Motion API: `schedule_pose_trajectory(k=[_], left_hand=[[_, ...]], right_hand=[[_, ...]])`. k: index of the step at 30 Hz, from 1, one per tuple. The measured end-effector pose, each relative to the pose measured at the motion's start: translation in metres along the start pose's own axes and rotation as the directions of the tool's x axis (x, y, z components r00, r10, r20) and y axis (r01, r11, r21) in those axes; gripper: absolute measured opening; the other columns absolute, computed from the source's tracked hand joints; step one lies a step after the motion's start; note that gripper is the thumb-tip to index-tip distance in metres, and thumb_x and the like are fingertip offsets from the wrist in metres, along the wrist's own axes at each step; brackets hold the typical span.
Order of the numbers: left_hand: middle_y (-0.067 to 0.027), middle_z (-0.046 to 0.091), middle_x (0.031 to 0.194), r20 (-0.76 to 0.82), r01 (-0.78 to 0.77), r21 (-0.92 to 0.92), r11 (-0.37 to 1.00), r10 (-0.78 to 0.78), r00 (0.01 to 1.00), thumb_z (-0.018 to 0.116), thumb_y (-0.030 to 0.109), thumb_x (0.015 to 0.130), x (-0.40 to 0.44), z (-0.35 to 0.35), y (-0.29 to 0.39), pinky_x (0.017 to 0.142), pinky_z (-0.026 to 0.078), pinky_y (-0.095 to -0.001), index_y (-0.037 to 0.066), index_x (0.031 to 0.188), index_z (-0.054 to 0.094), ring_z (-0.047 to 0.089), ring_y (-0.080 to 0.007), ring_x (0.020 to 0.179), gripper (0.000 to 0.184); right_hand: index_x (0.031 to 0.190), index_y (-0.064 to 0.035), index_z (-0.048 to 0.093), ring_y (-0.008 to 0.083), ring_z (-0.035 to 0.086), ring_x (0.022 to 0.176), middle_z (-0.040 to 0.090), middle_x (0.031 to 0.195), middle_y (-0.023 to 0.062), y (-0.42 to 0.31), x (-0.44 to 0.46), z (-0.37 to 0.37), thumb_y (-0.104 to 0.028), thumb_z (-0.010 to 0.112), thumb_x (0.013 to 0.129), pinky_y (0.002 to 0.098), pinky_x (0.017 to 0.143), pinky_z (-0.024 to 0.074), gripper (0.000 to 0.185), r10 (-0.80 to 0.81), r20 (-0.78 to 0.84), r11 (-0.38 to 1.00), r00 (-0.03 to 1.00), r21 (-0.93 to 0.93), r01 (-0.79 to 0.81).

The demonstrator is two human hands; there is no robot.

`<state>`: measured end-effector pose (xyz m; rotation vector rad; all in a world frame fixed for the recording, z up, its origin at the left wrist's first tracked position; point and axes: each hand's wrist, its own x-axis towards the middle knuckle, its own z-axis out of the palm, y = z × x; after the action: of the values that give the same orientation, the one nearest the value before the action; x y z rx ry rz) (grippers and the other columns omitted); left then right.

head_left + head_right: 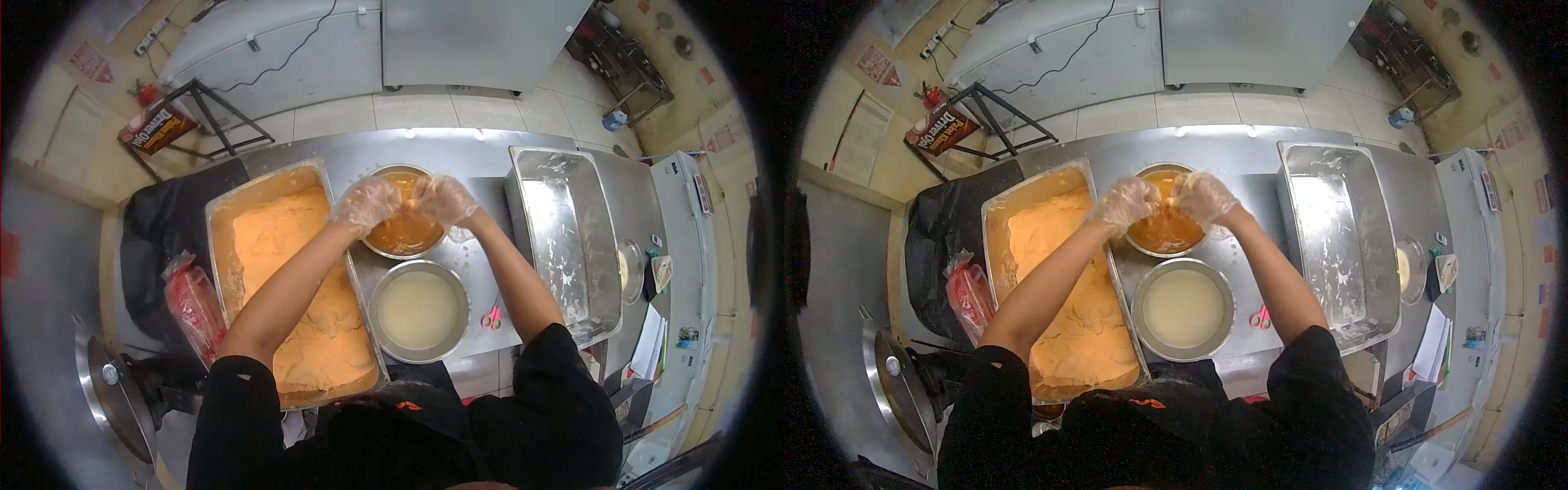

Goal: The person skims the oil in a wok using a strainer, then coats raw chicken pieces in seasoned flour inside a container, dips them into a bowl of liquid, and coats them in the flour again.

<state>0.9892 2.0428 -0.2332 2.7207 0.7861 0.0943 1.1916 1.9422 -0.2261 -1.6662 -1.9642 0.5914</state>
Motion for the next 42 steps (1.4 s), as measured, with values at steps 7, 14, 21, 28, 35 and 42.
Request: schedule_pose_trajectory(k=[7, 14, 21, 28, 35, 42], left_hand=[[-0.0107, 0.076, 0.085, 0.014, 0.167, -0.407, 0.898, -0.177, 0.984, 0.076, 0.017, 0.079, -0.017, -0.089, 0.024, 0.073, 0.056, -0.0371, 0.01, 0.092, 0.078, 0.07, -0.0219, 0.076, 0.015], [-0.0101, 0.076, 0.083, -0.036, 0.134, -0.344, 0.929, -0.156, 0.987, 0.073, 0.015, 0.081, -0.016, -0.098, 0.035, 0.072, 0.056, -0.0365, 0.012, 0.094, 0.078, 0.07, -0.0218, 0.074, 0.014], [-0.0109, 0.076, 0.088, -0.049, 0.187, -0.354, 0.916, -0.218, 0.975, 0.077, 0.013, 0.076, -0.004, -0.05, 0.013, 0.074, 0.057, -0.0362, 0.013, 0.095, 0.079, 0.071, -0.0229, 0.077, 0.019], [-0.0148, 0.076, 0.093, 0.009, 0.215, -0.419, 0.882, -0.233, 0.972, 0.071, 0.012, 0.079, -0.003, -0.049, 0.014, 0.084, 0.057, -0.0388, 0.012, 0.093, 0.078, 0.073, -0.029, 0.09, 0.016], [-0.0113, 0.077, 0.097, -0.067, 0.193, -0.418, 0.888, -0.241, 0.968, 0.075, 0.025, 0.083, -0.047, -0.122, 0.005, 0.083, 0.057, -0.0382, 0.013, 0.101, 0.079, 0.073, -0.0259, 0.087, 0.022], [-0.0064, 0.078, 0.096, -0.042, 0.308, -0.403, 0.862, -0.354, 0.934, 0.075, 0.024, 0.083, -0.128, -0.219, -0.029, 0.082, 0.056, -0.0333, 0.013, 0.102, 0.078, 0.073, -0.0205, 0.087, 0.023]], right_hand=[[0.091, -0.0051, 0.07, 0.0333, 0.067, 0.078, 0.07, 0.085, 0.0183, -0.065, 0.009, -0.07, -0.025, 0.073, 0.085, 0.042, 0.074, 0.0537, 0.021, 0.203, -0.07, 0.976, 0.977, 0.09, -0.197], [0.092, -0.0059, 0.072, 0.0318, 0.068, 0.077, 0.07, 0.082, 0.016, -0.068, 0.002, -0.043, -0.028, 0.076, 0.082, 0.0417, 0.072, 0.0537, 0.025, 0.313, -0.205, 0.949, 0.927, 0.1, -0.299], [0.092, -0.0056, 0.073, 0.0328, 0.068, 0.077, 0.071, 0.084, 0.0183, -0.052, -0.003, -0.015, -0.028, 0.075, 0.082, 0.043, 0.072, 0.0532, 0.025, 0.351, -0.252, 0.935, 0.902, 0.139, -0.325], [0.092, -0.0049, 0.074, 0.0313, 0.069, 0.075, 0.072, 0.084, 0.0183, -0.052, -0.002, -0.02, -0.029, 0.077, 0.081, 0.0413, 0.071, 0.054, 0.027, 0.364, -0.258, 0.929, 0.895, 0.161, -0.332], [0.093, -0.0049, 0.074, 0.0245, 0.068, 0.072, 0.072, 0.08, 0.0149, -0.097, 0.018, -0.04, -0.022, 0.078, 0.082, 0.0395, 0.071, 0.0544, 0.021, 0.208, -0.186, 0.957, 0.96, 0.242, -0.16], [0.099, -0.0054, 0.074, 0.028, 0.067, 0.075, 0.071, 0.081, 0.0164, -0.231, 0.062, -0.045, -0.022, 0.07, 0.081, 0.0391, 0.072, 0.0537, 0.025, 0.124, -0.035, 0.986, 0.992, 0.114, -0.119]])
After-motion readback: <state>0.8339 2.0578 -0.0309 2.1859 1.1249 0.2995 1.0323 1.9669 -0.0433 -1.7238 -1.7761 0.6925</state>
